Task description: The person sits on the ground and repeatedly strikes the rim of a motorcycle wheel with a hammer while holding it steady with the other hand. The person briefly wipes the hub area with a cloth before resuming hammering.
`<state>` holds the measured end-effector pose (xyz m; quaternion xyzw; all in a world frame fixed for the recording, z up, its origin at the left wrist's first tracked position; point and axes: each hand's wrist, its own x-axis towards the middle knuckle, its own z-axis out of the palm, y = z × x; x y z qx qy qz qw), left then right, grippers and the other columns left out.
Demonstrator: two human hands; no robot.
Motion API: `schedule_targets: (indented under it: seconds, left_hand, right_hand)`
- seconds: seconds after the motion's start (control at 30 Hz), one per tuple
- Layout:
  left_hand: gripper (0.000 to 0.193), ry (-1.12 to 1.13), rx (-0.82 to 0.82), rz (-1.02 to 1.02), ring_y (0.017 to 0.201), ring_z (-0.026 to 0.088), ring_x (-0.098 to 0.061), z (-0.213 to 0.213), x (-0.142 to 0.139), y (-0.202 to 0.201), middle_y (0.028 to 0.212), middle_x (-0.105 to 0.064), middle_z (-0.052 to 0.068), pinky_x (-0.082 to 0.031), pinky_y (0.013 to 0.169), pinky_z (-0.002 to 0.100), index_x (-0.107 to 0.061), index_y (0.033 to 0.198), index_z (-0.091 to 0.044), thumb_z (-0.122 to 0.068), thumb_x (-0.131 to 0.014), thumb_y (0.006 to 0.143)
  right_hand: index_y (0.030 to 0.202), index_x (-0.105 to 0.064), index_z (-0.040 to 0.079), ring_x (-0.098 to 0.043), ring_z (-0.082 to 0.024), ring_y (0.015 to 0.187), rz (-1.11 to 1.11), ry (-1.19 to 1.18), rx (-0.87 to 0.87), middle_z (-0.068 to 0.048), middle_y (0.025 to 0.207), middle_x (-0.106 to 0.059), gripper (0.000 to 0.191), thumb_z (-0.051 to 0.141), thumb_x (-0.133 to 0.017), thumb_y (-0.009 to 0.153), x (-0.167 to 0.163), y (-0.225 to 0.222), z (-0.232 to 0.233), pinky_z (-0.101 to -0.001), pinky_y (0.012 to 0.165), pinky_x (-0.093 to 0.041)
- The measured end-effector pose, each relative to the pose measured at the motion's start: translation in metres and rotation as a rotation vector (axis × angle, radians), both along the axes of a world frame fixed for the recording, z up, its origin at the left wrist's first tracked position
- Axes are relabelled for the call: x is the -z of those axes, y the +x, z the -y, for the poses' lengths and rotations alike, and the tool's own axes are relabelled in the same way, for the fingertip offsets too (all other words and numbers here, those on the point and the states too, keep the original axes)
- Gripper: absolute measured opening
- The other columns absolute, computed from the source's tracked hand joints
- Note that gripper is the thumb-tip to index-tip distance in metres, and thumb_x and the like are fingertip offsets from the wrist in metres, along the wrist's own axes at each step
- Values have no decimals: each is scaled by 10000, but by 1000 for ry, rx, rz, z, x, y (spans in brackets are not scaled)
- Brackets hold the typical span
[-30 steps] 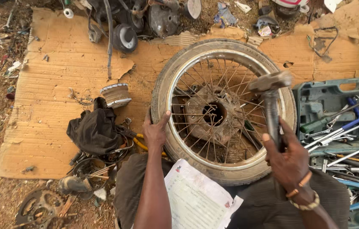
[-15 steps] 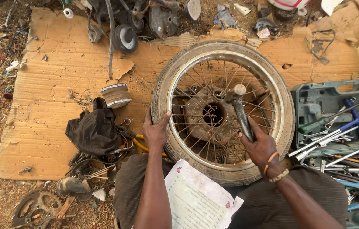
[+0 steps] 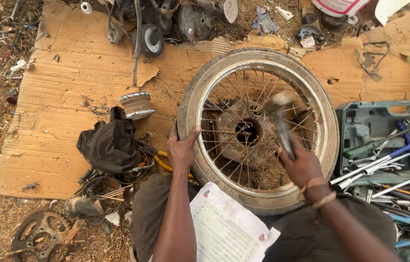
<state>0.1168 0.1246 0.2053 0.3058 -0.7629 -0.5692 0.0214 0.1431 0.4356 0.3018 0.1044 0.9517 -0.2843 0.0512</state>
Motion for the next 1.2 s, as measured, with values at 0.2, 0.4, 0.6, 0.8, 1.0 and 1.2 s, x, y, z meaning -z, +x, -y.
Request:
schedule_targets:
  seconds: [0.2,0.4,0.6,0.8,1.0,1.2]
  left_hand:
    - [1177,-47,42,68,1171,381,-665,0,-12,0,1333,-647,235,-541,977,495,-385,1580,-151,-772,-725,640]
    - [1174,14,19,70,1156,381,-696,-5,-16,1,1276,-684,239,-574,971,493,-388,1566,-154,-750,-738,616]
    - [1102,-92,70,101,1185,403,-642,-3,-25,-1,1295,-660,231,-524,1000,506,-393,1582,-188,-722,-753,688]
    - [1107,-58,43,58,1156,369,-694,-2,-12,-1,1264,-698,219,-556,987,490,-403,1568,-154,-705,-764,678]
    - [1065,-96,49,43,1155,359,-670,0,3,-2,1287,-677,210,-552,949,483,-402,1570,-167,-672,-780,711]
    - [1015,-194,143,37,1150,375,-680,1,6,-3,1326,-673,224,-562,935,495,-402,1588,-244,-681,-724,731]
  right_hand:
    - [1504,-484,51,-629,-150,521,-175,-174,41,-47,656,-667,614,311,-668,978,-30,22,-22,-339,457,-501]
    - [1592,-369,-17,-618,-133,546,-520,-147,52,-60,668,-621,679,347,-578,1058,-11,24,-8,-287,472,-516]
    - [1521,-480,180,-579,-181,490,215,-197,138,-59,692,-662,631,380,-610,937,-19,2,1,-349,399,-492]
    - [1411,-528,67,-607,-139,552,-337,-204,77,-60,726,-643,495,400,-579,1049,-34,30,-28,-320,451,-505]
    - [1339,-500,49,-653,-256,540,185,36,111,-173,719,-705,425,389,-529,1087,14,2,-8,-417,464,-516]
    - [1301,-632,64,-602,-234,562,40,-170,98,-174,719,-665,435,394,-617,1018,-30,17,-24,-396,498,-501]
